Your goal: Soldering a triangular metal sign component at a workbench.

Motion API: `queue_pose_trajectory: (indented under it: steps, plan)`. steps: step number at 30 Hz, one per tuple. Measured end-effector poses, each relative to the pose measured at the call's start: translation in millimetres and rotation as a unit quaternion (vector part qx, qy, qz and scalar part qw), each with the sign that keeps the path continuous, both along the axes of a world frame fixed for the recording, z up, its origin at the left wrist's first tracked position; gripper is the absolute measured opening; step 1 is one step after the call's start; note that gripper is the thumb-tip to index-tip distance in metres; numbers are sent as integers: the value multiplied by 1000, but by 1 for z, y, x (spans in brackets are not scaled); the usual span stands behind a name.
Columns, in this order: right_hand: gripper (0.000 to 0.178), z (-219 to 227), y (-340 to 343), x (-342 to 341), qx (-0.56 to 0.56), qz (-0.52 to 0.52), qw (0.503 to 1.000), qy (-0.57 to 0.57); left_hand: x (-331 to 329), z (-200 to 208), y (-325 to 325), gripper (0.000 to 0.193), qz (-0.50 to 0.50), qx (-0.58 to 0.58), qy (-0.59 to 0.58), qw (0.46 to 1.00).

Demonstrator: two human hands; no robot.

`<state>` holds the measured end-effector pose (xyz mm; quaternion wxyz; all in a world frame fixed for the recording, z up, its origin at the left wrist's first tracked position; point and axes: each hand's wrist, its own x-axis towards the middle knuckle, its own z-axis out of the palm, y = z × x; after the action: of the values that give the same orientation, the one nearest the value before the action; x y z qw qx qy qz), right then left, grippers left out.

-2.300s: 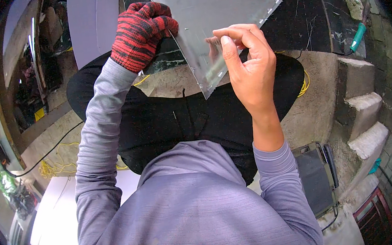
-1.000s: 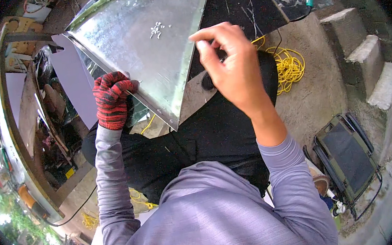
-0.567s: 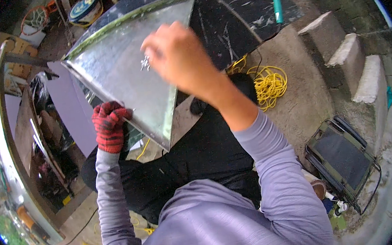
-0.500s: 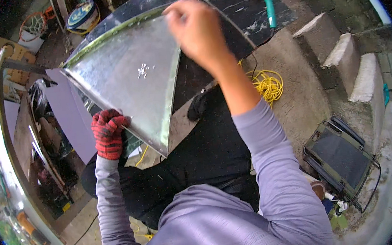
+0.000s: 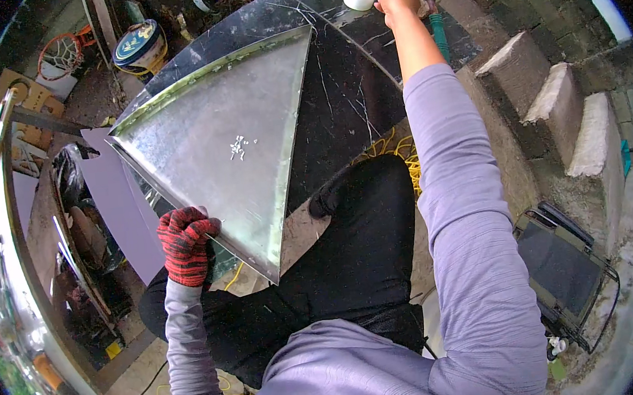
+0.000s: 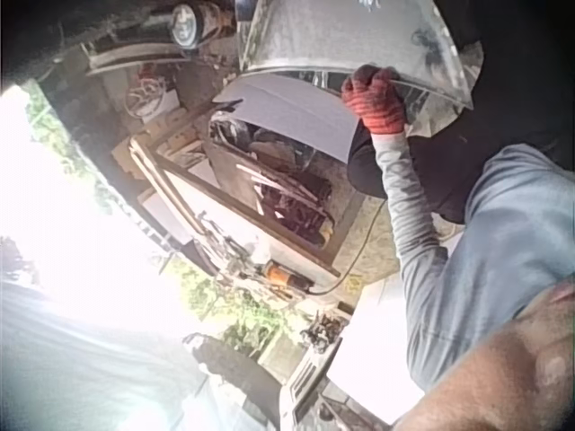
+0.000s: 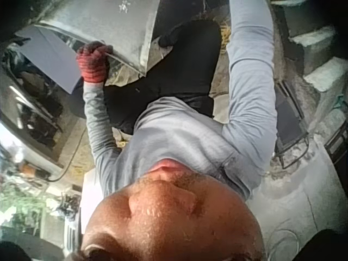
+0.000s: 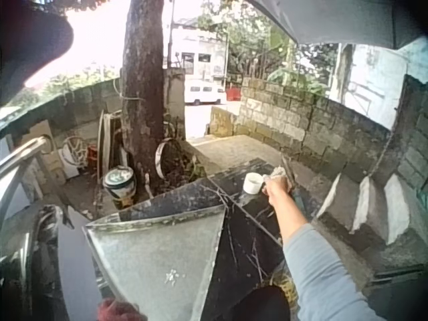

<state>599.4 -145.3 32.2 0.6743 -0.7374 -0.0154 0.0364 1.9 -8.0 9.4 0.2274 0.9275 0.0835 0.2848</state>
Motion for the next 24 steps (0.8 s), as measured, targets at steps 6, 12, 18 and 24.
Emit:
queue_pose_trajectory:
  steps: [6, 12, 18, 24]
  plan:
    - [34, -9, 13, 8, -231, -80, 964, -101, -5, 2, 1, 24, 11, 18, -1, 1000]
    - [25, 19, 17, -55, -153, -32, 985, -74, -22, -6, 8, 25, 33, 83, 8, 996]
    - [18, 96, -32, -94, 10, 21, 989, -147, -3, -9, -1, 10, 24, -115, 17, 993]
    - [19, 79, -60, -188, -74, 152, 964, -206, -7, -9, -2, 11, 23, -215, 31, 976]
